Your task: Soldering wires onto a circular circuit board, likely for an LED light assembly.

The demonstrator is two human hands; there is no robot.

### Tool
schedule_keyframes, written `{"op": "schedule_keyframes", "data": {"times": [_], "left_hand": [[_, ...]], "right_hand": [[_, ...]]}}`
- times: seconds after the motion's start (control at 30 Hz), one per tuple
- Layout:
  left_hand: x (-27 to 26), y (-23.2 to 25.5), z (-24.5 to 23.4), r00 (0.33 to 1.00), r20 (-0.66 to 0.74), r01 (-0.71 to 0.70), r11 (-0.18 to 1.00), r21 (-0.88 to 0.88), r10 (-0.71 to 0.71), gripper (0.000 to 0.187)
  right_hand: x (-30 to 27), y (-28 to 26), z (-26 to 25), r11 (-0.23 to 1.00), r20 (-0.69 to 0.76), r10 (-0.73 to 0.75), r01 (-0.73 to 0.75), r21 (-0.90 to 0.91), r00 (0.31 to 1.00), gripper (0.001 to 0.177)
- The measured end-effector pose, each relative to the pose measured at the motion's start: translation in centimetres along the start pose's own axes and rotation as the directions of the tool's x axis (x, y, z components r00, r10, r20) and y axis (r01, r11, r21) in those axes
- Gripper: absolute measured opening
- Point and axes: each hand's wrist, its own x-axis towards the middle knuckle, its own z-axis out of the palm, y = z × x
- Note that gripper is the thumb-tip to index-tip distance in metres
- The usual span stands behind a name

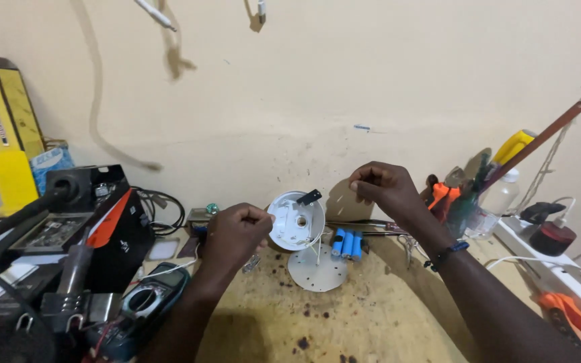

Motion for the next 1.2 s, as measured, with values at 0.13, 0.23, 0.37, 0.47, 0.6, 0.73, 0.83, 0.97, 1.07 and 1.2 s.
{"op": "schedule_keyframes", "data": {"times": [0.13, 0.23, 0.37, 0.47, 0.6, 0.73, 0.83, 0.97, 1.07, 1.2], "left_hand": [[0.6, 1.1, 2.2, 0.999, 0.002, -0.044, 0.999, 0.007, 0.044, 0.022], [0.6, -0.1, 3.1, 0.997, -0.055, -0.065, 0.996, -0.064, 0.062, 0.014], [0.4, -1.0, 2.9, 0.999, -0.015, -0.050, 0.993, -0.106, 0.048, 0.015], [0.8, -1.2, 2.6, 0.998, 0.011, -0.065, 0.996, -0.053, 0.066, 0.013], [0.7, -1.9, 1.8, 0.999, 0.011, -0.041, 0.996, -0.081, 0.042, 0.017], [0.7, -2.2, 1.4, 0.995, -0.005, -0.100, 0.987, -0.124, 0.100, 0.017], [1.7, -3.7, 1.8, 0.981, -0.031, -0.191, 0.976, -0.099, 0.189, 0.014], [2.9, -5.1, 1.5, 0.944, -0.073, -0.320, 0.947, 0.026, 0.321, 0.009], [3.1, -5.6, 1.7, 0.928, -0.085, -0.358, 0.932, 0.065, 0.362, 0.008], [3.8, -6.8, 2.1, 0.802, -0.145, -0.561, 0.814, 0.151, 0.579, 0.003]], "right_hand": [[-0.7, 0.6, -2.1, 0.993, 0.033, 0.078, -0.075, -0.088, 0.996, 0.013], [0.3, 3.8, -5.0, 0.825, 0.159, 0.268, -0.141, -0.547, 0.950, 0.013], [0.2, 4.4, -2.7, 0.411, 0.182, 0.543, -0.070, -0.909, 0.819, 0.023], [0.7, 5.9, -1.9, 0.173, 0.101, 0.540, 0.007, -0.985, 0.835, 0.030], [0.2, 3.9, -1.8, 0.132, 0.087, 0.460, 0.029, -0.991, 0.883, 0.028], [0.3, 0.9, -2.5, 0.372, -0.004, 0.295, -0.119, -0.920, 0.956, 0.033], [0.7, 3.0, -1.0, 0.816, -0.034, 0.166, -0.156, -0.557, 0.986, 0.028], [-2.0, 0.3, 5.7, 0.859, 0.068, 0.068, -0.024, -0.511, 0.995, 0.031], [-4.2, -1.0, 8.7, 0.794, 0.186, -0.041, 0.145, -0.590, 0.982, 0.029], [-4.6, 1.0, 9.3, 0.465, 0.337, -0.252, 0.419, -0.780, 0.907, 0.021]]}}
